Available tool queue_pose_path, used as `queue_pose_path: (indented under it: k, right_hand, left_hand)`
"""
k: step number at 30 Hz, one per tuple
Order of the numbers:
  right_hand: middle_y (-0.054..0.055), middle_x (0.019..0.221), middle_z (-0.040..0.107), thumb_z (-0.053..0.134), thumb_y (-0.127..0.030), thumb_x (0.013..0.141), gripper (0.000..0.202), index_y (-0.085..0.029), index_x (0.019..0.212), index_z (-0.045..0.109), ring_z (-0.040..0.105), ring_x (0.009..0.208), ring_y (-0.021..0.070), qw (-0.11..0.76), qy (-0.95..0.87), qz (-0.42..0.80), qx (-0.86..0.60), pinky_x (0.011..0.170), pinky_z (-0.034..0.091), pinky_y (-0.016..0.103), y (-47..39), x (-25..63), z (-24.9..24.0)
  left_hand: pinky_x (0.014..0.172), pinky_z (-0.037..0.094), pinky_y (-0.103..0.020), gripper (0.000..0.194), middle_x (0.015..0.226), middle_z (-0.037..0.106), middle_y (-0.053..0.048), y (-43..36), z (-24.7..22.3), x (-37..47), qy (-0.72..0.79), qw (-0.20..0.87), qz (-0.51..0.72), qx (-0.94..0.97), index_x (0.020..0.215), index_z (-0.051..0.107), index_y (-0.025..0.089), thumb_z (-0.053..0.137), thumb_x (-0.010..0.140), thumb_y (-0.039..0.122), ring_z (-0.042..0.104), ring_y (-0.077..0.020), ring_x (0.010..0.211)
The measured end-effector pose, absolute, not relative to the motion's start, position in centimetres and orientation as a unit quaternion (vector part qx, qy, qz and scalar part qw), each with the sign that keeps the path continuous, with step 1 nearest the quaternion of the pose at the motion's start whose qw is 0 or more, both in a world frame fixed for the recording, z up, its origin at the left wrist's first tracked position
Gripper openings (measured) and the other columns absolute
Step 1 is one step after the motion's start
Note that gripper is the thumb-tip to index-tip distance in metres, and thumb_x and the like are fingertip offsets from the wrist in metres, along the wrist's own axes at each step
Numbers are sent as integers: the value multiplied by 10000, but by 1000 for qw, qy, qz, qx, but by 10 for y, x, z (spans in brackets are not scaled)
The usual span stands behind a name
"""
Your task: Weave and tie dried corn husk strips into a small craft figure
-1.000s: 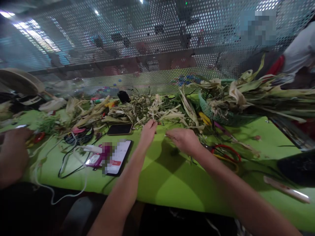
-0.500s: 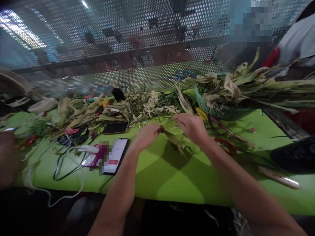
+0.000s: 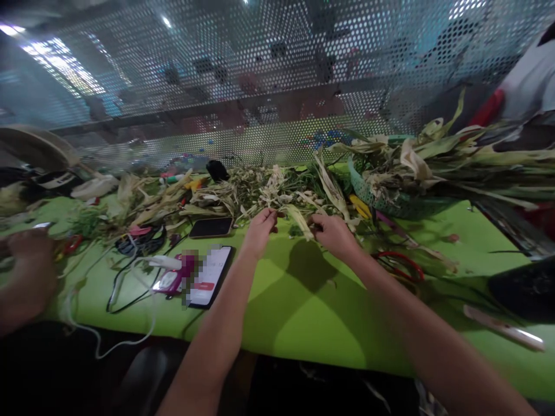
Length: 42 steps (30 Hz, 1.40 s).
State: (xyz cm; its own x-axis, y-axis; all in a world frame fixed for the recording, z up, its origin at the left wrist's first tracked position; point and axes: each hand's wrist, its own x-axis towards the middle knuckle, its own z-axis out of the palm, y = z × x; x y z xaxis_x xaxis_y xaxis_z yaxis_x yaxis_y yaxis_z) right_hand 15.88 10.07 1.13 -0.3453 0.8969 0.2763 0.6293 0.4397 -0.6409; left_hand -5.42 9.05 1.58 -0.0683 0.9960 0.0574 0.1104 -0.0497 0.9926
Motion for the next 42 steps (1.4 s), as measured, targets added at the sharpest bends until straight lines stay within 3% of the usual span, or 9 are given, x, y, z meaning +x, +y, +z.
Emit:
queue_pose_path:
  k: [3, 8, 13, 18, 23, 26, 30, 34, 42]
  right_hand:
    - [11, 625, 646, 646, -292, 757, 271, -171, 979, 744, 543, 565, 162, 237, -817, 212, -481, 534, 310, 250, 96, 154, 15]
    - [21, 656, 680, 654, -529, 803, 399, -206, 1015, 753, 563, 549, 162, 167, -827, 238, -481, 527, 343, 251, 98, 156, 14]
    - [49, 948, 759, 413, -438, 972, 399, -250, 1010, 762, 674, 811, 204, 229, -825, 199, -477, 700, 478, 286, 107, 167, 8]
    - [105, 1353, 616, 625, -336, 830, 504, -241, 1326, 615, 552, 1216, 339, 287, -827, 122, -468, 985, 458, 463, 99, 156, 13]
    - [98, 1290, 646, 637, -287, 791, 513, -249, 1298, 571, 691, 799, 208, 376, -642, 507, -435, 725, 579, 376, 83, 130, 12]
    - [85, 1107, 725, 708, -292, 756, 485, -243, 1222, 583, 702, 773, 187, 386, -509, 664, -389, 738, 573, 344, 81, 124, 5]
    - [38, 826, 724, 779, -314, 714, 383, -190, 1054, 654, 668, 693, 153, 408, -463, 686, -386, 690, 537, 281, 84, 124, 0]
    - [-1, 801, 691, 802, -312, 676, 319, -194, 947, 679, 550, 522, 84, 428, -452, 665, -414, 523, 452, 227, 85, 123, -1]
    - [21, 802, 691, 790, -335, 692, 308, -196, 931, 654, 633, 688, 148, 441, -391, 712, -382, 726, 521, 298, 84, 120, -4]
  left_hand:
    - [612, 413, -202, 179, 745, 541, 3, 94, 11, -55, 556, 409, 527, 495, 898, 652, 172, 543, 875, 311, 474, -103, 676]
    - [569, 386, -188, 195, 614, 406, 52, 96, 13, -58, 490, 493, 608, 383, 873, 643, 164, 622, 838, 355, 366, -64, 536]
    - [538, 355, -175, 208, 586, 328, 75, 97, 18, -66, 438, 534, 659, 296, 854, 633, 156, 672, 809, 355, 285, -44, 485]
    - [556, 365, -185, 218, 593, 360, 61, 94, 10, -51, 514, 487, 605, 365, 865, 634, 168, 614, 848, 385, 348, -65, 523]
    - [576, 355, -210, 179, 684, 492, 22, 84, 5, -25, 544, 446, 537, 466, 818, 596, 166, 512, 885, 309, 430, -89, 606]
    - [626, 376, -227, 160, 742, 552, 7, 80, 6, -19, 552, 436, 519, 486, 824, 578, 170, 492, 886, 289, 478, -105, 661]
    - [692, 393, -241, 160, 747, 568, -1, 80, 7, -19, 568, 409, 500, 510, 821, 574, 171, 487, 892, 284, 511, -121, 720]
    - [734, 397, -246, 143, 770, 584, -4, 79, 7, -17, 569, 386, 490, 536, 816, 571, 172, 487, 897, 255, 528, -125, 758]
    - [696, 398, -243, 150, 792, 603, -4, 79, 3, -14, 556, 389, 501, 538, 838, 581, 177, 482, 908, 265, 534, -127, 746]
